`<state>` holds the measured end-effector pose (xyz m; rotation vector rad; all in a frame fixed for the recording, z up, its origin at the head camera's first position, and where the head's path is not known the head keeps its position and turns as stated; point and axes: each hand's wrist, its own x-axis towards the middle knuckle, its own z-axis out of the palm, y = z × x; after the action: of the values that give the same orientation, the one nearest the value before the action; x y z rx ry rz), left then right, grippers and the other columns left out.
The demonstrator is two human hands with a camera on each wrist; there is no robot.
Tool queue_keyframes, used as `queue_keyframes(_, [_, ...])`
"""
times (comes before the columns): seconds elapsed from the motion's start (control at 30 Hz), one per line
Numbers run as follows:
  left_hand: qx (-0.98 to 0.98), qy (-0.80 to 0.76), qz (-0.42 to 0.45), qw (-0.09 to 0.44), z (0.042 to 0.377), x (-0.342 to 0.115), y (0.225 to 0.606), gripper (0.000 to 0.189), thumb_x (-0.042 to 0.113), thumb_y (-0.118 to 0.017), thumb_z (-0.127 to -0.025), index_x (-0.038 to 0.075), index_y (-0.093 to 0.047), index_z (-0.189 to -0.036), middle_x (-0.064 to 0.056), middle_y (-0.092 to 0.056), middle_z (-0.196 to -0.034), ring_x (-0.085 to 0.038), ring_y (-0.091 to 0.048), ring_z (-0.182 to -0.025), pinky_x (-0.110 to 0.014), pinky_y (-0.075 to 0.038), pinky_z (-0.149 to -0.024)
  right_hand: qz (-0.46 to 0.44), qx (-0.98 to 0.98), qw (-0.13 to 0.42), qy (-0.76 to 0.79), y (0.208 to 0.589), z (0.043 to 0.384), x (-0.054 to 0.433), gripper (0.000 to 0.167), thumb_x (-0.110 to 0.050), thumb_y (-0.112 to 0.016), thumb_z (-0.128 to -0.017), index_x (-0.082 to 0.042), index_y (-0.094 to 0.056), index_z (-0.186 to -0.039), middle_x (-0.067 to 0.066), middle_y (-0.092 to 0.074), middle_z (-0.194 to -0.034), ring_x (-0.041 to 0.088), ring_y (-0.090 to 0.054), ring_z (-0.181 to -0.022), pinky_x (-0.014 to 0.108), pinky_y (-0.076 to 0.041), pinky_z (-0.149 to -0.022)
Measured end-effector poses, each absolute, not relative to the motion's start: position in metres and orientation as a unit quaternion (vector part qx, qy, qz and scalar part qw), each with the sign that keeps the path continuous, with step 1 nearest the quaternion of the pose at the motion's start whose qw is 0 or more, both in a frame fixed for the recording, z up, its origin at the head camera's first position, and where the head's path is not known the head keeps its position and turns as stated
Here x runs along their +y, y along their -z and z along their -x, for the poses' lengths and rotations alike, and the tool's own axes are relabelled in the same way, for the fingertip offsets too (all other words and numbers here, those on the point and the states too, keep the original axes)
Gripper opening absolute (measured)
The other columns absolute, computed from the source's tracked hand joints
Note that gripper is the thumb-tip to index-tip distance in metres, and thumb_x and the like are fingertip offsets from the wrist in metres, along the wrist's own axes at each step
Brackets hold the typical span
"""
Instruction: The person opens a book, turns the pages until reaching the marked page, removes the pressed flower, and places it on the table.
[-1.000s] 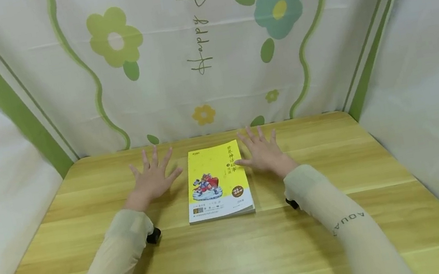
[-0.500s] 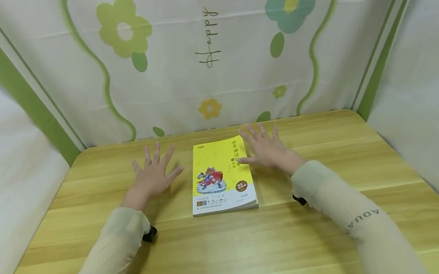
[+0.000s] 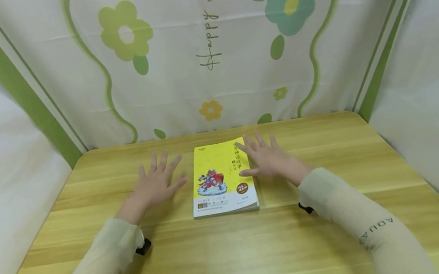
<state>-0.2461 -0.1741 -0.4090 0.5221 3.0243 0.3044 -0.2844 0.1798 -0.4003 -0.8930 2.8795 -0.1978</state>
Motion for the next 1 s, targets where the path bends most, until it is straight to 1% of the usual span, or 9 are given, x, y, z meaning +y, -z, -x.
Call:
queue_keyframes(0.13, [0.976, -0.101, -0.188, 0.034, 0.236, -0.171, 0.410, 0.076, 0.062, -0.044, -0.104, 0.027, -0.017, -0.166, -0.015, 0.006, -0.170, -0.045, 0.012, -0.152, -0.074, 0.003, -0.113, 0.314, 0.944, 0.070, 0.071, 0.403, 0.276, 0.183, 0.096, -0.063, -0.058, -0.097, -0.014, -0.015, -0.166, 0.017, 0.000, -0.170, 0.050, 0.005, -0.151, 0.077, 0.002, -0.111])
queue_keyframes(0.23, [0.972, -0.108, -0.204, 0.032, 0.231, -0.170, 0.409, 0.076, 0.060, -0.046, -0.104, 0.026, -0.020, -0.166, -0.015, 0.002, -0.170, -0.046, 0.007, -0.153, -0.073, 0.001, -0.114, 0.324, 0.939, 0.079, 0.086, 0.404, 0.272, 0.185, 0.094, -0.062, -0.060, -0.097, -0.015, -0.016, -0.166, 0.015, 0.001, -0.170, 0.049, 0.002, -0.152, 0.075, 0.001, -0.113])
queue_keyframes(0.33, [0.968, -0.108, -0.226, 0.033, 0.228, -0.167, 0.409, 0.075, 0.059, -0.045, -0.104, 0.025, -0.019, -0.166, -0.014, 0.000, -0.170, -0.045, 0.003, -0.153, -0.072, -0.002, -0.115, 0.342, 0.932, 0.080, 0.093, 0.405, 0.268, 0.186, 0.093, -0.060, -0.060, -0.097, -0.015, -0.018, -0.166, 0.018, -0.003, -0.170, 0.049, -0.002, -0.152, 0.073, -0.005, -0.115])
queue_keyframes(0.43, [0.961, -0.112, -0.249, 0.039, 0.225, -0.163, 0.408, 0.075, 0.059, -0.046, -0.105, 0.025, -0.020, -0.166, -0.013, -0.002, -0.170, -0.044, 0.002, -0.153, -0.071, -0.005, -0.116, 0.361, 0.922, 0.093, 0.100, 0.404, 0.262, 0.188, 0.091, -0.060, -0.059, -0.098, -0.015, -0.019, -0.166, 0.019, -0.008, -0.169, 0.048, -0.003, -0.153, 0.070, -0.007, -0.117])
queue_keyframes(0.53, [0.955, -0.122, -0.267, 0.046, 0.223, -0.158, 0.409, 0.073, 0.058, -0.047, -0.105, 0.026, -0.022, -0.166, -0.013, -0.004, -0.170, -0.043, 0.000, -0.154, -0.070, -0.007, -0.117, 0.375, 0.915, 0.107, 0.107, 0.406, 0.257, 0.191, 0.093, -0.063, -0.058, -0.096, -0.016, -0.019, -0.166, 0.018, -0.011, -0.170, 0.048, -0.006, -0.153, 0.068, -0.009, -0.117])
queue_keyframes(0.63, [0.949, -0.125, -0.284, 0.045, 0.221, -0.151, 0.409, 0.072, 0.057, -0.048, -0.105, 0.024, -0.025, -0.165, -0.015, -0.009, -0.170, -0.045, -0.003, -0.154, -0.070, -0.007, -0.117, 0.379, 0.910, 0.124, 0.115, 0.408, 0.252, 0.194, 0.096, -0.067, -0.059, -0.093, -0.018, -0.021, -0.166, 0.014, -0.011, -0.170, 0.045, -0.006, -0.154, 0.066, -0.010, -0.118])
queue_keyframes(0.73, [0.947, -0.120, -0.293, 0.048, 0.217, -0.146, 0.411, 0.072, 0.058, -0.048, -0.104, 0.026, -0.027, -0.165, -0.016, -0.013, -0.170, -0.046, -0.006, -0.154, -0.071, -0.008, -0.116, 0.377, 0.908, 0.139, 0.113, 0.411, 0.247, 0.194, 0.098, -0.070, -0.061, -0.090, -0.019, -0.024, -0.165, 0.010, -0.012, -0.171, 0.043, -0.007, -0.154, 0.065, -0.015, -0.118])
queue_keyframes(0.9, [0.941, -0.130, -0.302, 0.076, 0.214, -0.137, 0.415, 0.071, 0.058, -0.050, -0.103, 0.030, -0.026, -0.165, -0.013, -0.015, -0.170, -0.046, -0.006, -0.154, -0.070, -0.009, -0.117, 0.383, 0.904, 0.154, 0.111, 0.414, 0.239, 0.195, 0.097, -0.069, -0.068, -0.087, -0.019, -0.033, -0.162, 0.008, -0.017, -0.170, 0.044, -0.011, -0.154, 0.065, -0.022, -0.117])
queue_keyframes(1.0, [0.936, -0.138, -0.309, 0.093, 0.214, -0.134, 0.413, 0.073, 0.058, -0.052, -0.102, 0.028, -0.027, -0.164, -0.011, -0.017, -0.170, -0.045, -0.008, -0.154, -0.069, -0.011, -0.117, 0.393, 0.900, 0.156, 0.110, 0.414, 0.238, 0.197, 0.095, -0.067, -0.070, -0.087, -0.018, -0.036, -0.161, 0.009, -0.019, -0.170, 0.044, -0.012, -0.153, 0.064, -0.022, -0.117])
